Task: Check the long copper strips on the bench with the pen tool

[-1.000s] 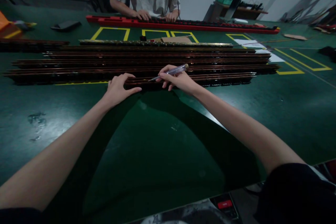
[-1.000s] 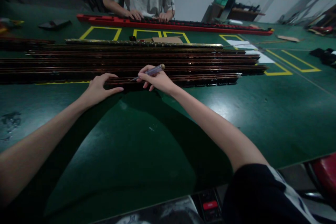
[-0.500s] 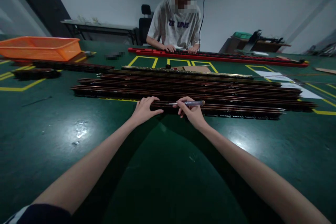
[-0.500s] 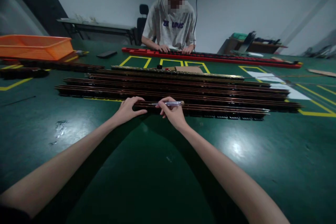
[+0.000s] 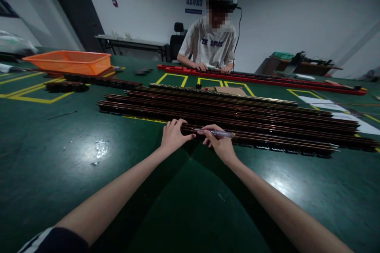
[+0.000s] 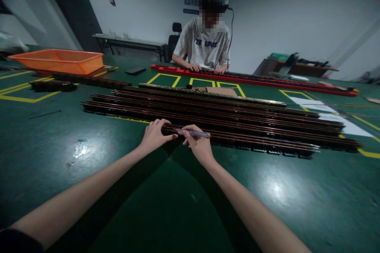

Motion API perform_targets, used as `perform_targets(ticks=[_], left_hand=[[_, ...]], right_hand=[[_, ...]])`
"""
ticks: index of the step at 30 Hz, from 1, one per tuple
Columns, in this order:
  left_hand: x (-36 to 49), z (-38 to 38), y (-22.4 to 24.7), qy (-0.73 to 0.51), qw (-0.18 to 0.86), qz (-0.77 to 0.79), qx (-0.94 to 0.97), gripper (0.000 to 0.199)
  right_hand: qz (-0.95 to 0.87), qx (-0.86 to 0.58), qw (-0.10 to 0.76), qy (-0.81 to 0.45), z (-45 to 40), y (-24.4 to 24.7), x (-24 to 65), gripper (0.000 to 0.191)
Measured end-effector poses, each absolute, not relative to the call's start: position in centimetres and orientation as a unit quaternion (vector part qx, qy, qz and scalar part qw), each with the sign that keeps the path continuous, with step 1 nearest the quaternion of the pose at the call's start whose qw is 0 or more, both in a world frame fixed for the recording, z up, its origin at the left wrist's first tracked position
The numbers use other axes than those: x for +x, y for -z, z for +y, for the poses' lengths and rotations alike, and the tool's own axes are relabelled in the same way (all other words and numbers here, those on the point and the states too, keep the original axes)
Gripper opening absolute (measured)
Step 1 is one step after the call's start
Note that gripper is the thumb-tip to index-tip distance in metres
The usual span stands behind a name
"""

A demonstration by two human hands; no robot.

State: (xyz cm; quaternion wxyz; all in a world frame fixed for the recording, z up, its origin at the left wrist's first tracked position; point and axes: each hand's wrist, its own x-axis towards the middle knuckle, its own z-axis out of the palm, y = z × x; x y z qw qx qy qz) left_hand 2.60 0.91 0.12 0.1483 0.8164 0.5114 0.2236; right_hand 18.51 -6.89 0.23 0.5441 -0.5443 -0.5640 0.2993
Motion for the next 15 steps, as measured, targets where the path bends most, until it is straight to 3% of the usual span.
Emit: perform_targets(ticks=[15], left_hand=[[2.53, 0.48, -0.11, -0.246, 0.164, 0.507, 0.810, 0.039]], right_hand=[[-0.521, -0.562, 0.552, -0.328, -6.76, -0.13, 18.66, 0.033]])
